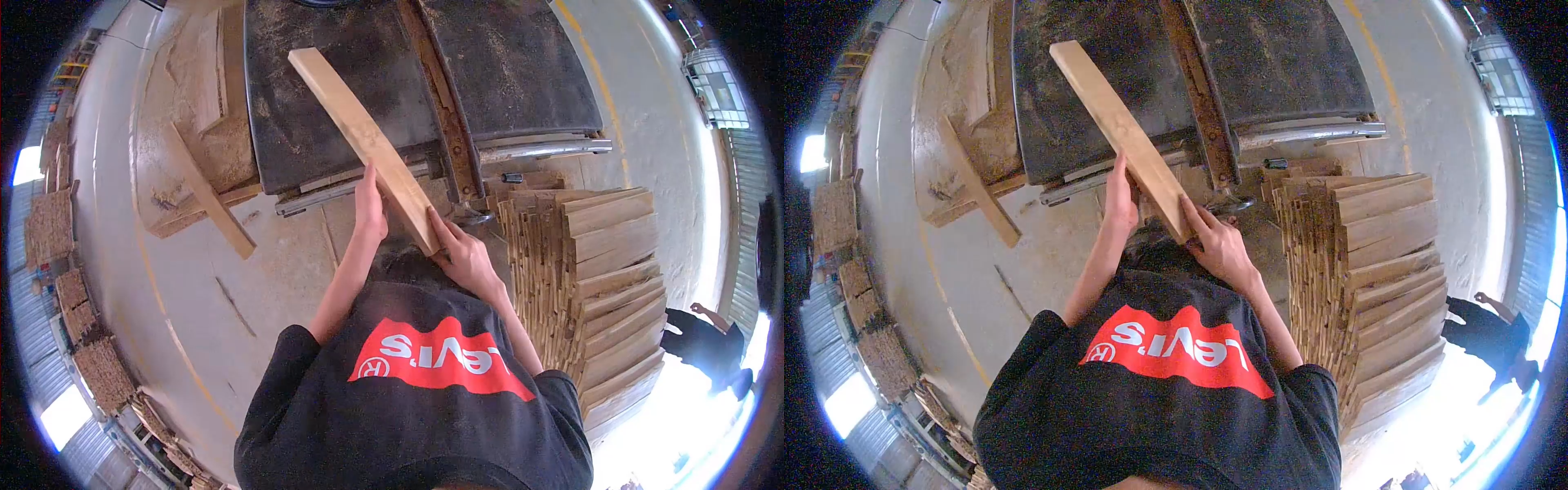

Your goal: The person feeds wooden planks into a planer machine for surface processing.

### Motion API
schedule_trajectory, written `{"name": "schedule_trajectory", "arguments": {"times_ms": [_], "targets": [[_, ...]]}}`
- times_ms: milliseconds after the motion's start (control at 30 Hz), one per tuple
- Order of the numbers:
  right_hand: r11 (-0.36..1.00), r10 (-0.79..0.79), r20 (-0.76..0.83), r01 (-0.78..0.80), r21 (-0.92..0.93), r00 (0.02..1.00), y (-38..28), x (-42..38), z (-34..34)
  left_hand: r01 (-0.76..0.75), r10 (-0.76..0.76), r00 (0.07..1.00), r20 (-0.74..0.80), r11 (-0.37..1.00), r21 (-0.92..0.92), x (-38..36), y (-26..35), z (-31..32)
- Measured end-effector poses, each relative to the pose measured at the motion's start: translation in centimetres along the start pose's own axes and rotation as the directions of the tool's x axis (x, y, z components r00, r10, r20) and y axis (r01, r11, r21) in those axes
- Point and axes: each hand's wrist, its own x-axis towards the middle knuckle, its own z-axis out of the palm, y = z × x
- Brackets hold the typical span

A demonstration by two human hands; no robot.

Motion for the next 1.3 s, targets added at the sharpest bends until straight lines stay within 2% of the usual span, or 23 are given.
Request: {"name": "schedule_trajectory", "arguments": {"times_ms": [33, 100, 133, 167, 200, 233, 267, 300, 333, 367, 400, 467, 533, 633, 767, 867, 967, 1100, 1200, 1233, 1267, 1300], "targets": [[0.997, 0.082, 0.092, -0.081, -0.012, 0.992, 0.1, 0.1, 0.2, 0.038, -0.024, 0.995, -0.092, 0.988, 0.147, -0.5, 0.3, 0.1], [0.968, 0.249, 0.264, -0.243, -0.056, 0.932, 0.5, 0.4, 0.5, -0.136, 0.137, 0.99, 0.034, 0.863, 0.487, -1.5, 1.4, 0.5], [0.954, 0.278, 0.304, -0.298, 0.021, 0.911, 1.9, 0.1, 1.6, -0.223, 0.194, 0.974, 0.115, 0.747, 0.626, -2.3, 2.2, 0.7], [0.932, 0.298, 0.344, -0.35, 0.097, 0.89, 3.9, -0.1, 3.3, -0.259, 0.178, 0.965, 0.194, 0.775, 0.577, -3.1, 3.3, 1.0], [0.902, 0.31, 0.384, -0.397, 0.169, 0.869, 5.1, 0.0, 4.1, -0.407, 0.303, 0.913, 0.273, 0.649, 0.643, -2.3, 2.6, 0.7], [0.872, 0.212, 0.349, -0.338, 0.354, 0.913, 4.7, 0.2, 4.0, -0.535, 0.408, 0.839, 0.361, 0.492, 0.687, -1.2, 1.7, 0.3], [0.776, 0.183, 0.368, -0.364, 0.515, 0.911, 4.8, 0.5, 4.2, -0.634, 0.486, 0.747, 0.455, 0.314, 0.706, -0.2, 0.7, -0.3], [0.651, 0.151, 0.383, -0.383, 0.655, 0.911, 5.4, 0.9, 4.5, -0.596, 0.375, 0.797, 0.473, 0.368, 0.713, -0.1, 1.0, 0.2], [0.503, 0.119, 0.388, -0.392, 0.77, 0.914, 5.8, 1.2, 4.9, -0.601, 0.371, 0.782, 0.501, 0.232, 0.765, 0.0, 0.7, 0.5], [0.18, 0.147, 0.468, -0.489, 0.854, 0.872, 6.1, 1.3, 5.3, -0.597, 0.363, 0.765, 0.532, 0.092, 0.797, 0.1, 0.4, 0.9], [0.202, 0.179, 0.439, -0.469, 0.86, 0.881, 6.0, 1.7, 5.2, -0.586, 0.355, 0.747, 0.563, -0.049, 0.809, 0.7, -0.1, 1.1], [0.247, 0.241, 0.379, -0.435, 0.866, 0.893, 5.9, 2.4, 5.2, -0.639, 0.391, 0.692, 0.607, -0.059, 0.767, 2.8, -0.7, 1.5], [0.221, 0.25, 0.394, -0.449, 0.866, 0.884, 5.9, 2.8, 5.6, -0.654, 0.419, 0.659, 0.624, -0.091, 0.751, 3.7, -0.4, 2.0], [0.226, 0.286, 0.39, -0.457, 0.86, 0.875, 5.4, 4.5, 5.5, -0.55, 0.366, 0.725, 0.584, -0.203, 0.81, 4.3, 0.4, 3.5], [0.239, 0.424, 0.366, -0.492, 0.837, 0.828, 5.4, 6.7, 6.0, -0.518, 0.328, 0.736, 0.592, -0.29, 0.805, 5.6, 1.6, 4.5], [0.229, 0.457, 0.29, -0.426, 0.875, 0.841, 5.1, 8.3, 6.4, -0.507, 0.305, 0.747, 0.591, -0.314, 0.803, 6.7, 2.8, 4.7], [0.131, 0.554, 0.294, -0.431, 0.893, 0.779, 3.7, 10.3, 5.8, -0.509, 0.27, 0.769, 0.58, -0.291, 0.81, 8.4, 4.5, 4.8], [-0.153, 0.543, 0.322, -0.286, 0.946, 0.776, 4.0, 14.1, 6.6, -0.49, 0.261, 0.782, 0.566, -0.303, 0.817, 11.5, 6.3, 5.4], [-0.137, 0.597, 0.263, -0.227, 0.964, 0.758, 3.2, 17.3, 6.2, -0.47, 0.25, 0.798, 0.548, -0.311, 0.826, 13.1, 8.7, 6.7], [-0.104, 0.588, 0.245, -0.228, 0.968, 0.771, 3.6, 18.4, 6.2, -0.474, 0.29, 0.777, 0.559, -0.315, 0.822, 14.3, 8.6, 6.5], [-0.07, 0.601, 0.242, -0.252, 0.965, 0.762, 4.0, 19.4, 6.0, -0.53, 0.339, 0.731, 0.592, -0.263, 0.806, 15.8, 8.9, 6.0], [-0.091, 0.598, 0.236, -0.227, 0.97, 0.766, 3.8, 20.9, 5.6, -0.586, 0.39, 0.682, 0.618, -0.214, 0.782, 17.4, 9.2, 5.3]]}}
